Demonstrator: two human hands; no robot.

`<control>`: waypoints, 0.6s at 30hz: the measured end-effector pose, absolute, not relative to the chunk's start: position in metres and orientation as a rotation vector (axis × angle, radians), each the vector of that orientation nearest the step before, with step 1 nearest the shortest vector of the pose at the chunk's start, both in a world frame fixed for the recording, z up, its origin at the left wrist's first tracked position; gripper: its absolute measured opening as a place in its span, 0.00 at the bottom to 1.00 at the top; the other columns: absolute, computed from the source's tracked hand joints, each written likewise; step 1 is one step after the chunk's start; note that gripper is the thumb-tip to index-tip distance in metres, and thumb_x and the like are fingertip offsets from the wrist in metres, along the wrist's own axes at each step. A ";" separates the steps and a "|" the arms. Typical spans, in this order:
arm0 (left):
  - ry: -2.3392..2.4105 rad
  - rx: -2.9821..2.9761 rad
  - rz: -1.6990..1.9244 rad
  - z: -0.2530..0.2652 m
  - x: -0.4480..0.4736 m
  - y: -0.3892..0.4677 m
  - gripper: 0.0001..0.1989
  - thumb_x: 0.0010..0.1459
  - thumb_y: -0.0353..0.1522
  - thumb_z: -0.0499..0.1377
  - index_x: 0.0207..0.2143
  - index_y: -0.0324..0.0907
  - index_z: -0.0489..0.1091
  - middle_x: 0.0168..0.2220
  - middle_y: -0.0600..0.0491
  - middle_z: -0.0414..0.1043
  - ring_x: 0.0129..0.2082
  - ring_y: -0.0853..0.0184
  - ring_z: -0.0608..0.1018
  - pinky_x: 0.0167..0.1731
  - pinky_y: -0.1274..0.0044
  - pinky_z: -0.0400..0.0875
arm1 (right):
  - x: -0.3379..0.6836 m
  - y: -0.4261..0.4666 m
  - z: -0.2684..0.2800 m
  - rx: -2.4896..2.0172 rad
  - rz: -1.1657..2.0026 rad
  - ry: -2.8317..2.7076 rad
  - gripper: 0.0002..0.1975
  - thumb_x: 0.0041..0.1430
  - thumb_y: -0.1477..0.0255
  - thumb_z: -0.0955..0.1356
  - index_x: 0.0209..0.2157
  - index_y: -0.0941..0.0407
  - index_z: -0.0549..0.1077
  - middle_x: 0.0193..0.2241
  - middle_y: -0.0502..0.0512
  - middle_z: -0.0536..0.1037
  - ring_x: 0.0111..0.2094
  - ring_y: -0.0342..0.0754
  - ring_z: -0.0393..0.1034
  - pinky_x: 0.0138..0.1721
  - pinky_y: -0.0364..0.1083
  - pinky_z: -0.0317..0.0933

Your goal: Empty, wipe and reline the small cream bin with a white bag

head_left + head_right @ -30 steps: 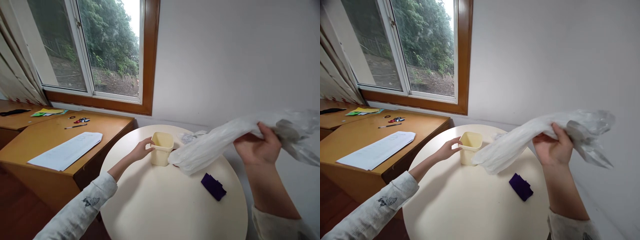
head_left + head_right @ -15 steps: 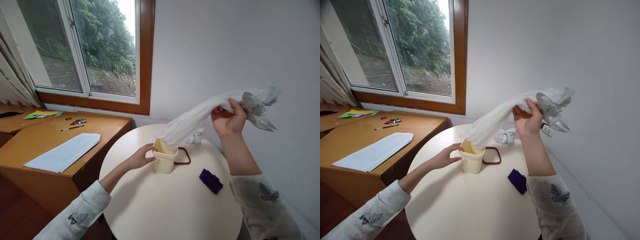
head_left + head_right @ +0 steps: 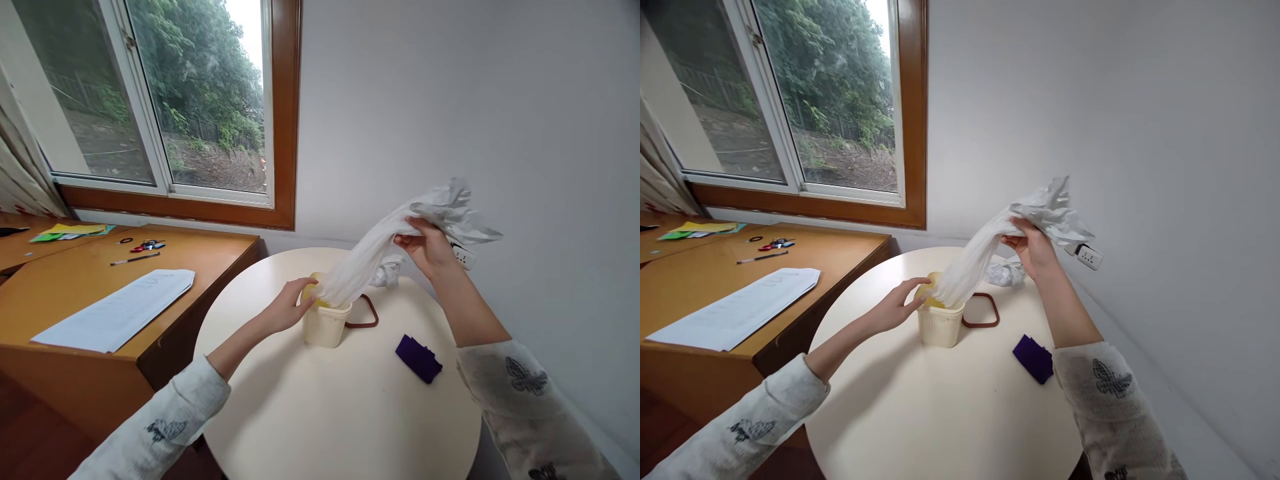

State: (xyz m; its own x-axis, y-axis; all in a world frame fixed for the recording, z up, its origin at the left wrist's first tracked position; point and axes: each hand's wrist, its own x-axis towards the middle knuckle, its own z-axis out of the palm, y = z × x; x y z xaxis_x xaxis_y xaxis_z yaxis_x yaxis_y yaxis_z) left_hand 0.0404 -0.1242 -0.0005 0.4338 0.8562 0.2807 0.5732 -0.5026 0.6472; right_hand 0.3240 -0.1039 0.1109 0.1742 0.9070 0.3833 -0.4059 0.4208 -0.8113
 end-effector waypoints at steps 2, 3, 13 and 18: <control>1.196 2.235 0.813 -0.001 0.046 -0.124 0.22 0.59 0.43 0.47 0.53 0.44 0.59 0.54 0.47 0.63 0.52 0.56 0.66 0.49 0.64 0.63 | 0.317 -0.101 0.110 -0.687 1.041 -1.084 0.09 0.38 0.72 0.73 0.25 0.57 0.72 0.23 0.46 0.74 0.23 0.40 0.68 0.23 0.40 0.66; 1.199 2.230 0.818 -0.001 0.048 -0.123 0.22 0.59 0.43 0.47 0.53 0.45 0.60 0.53 0.47 0.64 0.50 0.57 0.67 0.47 0.65 0.64 | 0.314 -0.098 0.108 -0.725 1.053 -1.128 0.09 0.39 0.71 0.73 0.25 0.57 0.72 0.23 0.46 0.75 0.24 0.40 0.69 0.24 0.40 0.67; 1.197 2.161 0.943 0.003 0.047 -0.120 0.18 0.59 0.42 0.47 0.47 0.45 0.64 0.50 0.48 0.66 0.49 0.58 0.69 0.41 0.69 0.67 | 0.273 -0.080 0.075 -1.027 1.057 -1.477 0.08 0.44 0.68 0.71 0.27 0.56 0.74 0.26 0.50 0.77 0.23 0.42 0.70 0.31 0.45 0.68; 1.161 2.009 1.083 0.003 0.045 -0.108 0.15 0.57 0.41 0.51 0.41 0.42 0.67 0.45 0.47 0.69 0.47 0.60 0.71 0.43 0.69 0.66 | 0.260 -0.079 0.055 -1.012 1.014 -1.547 0.07 0.41 0.68 0.72 0.24 0.55 0.72 0.21 0.48 0.75 0.20 0.42 0.68 0.28 0.45 0.67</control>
State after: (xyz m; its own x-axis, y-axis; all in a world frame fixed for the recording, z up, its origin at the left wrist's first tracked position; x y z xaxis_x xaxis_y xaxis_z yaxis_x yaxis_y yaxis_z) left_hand 0.0454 -0.1082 0.0028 0.2943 0.8852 0.3604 0.4208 -0.4586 0.7827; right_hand 0.2604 -0.0792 0.0549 -0.1638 0.9457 0.2809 0.1192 0.3016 -0.9459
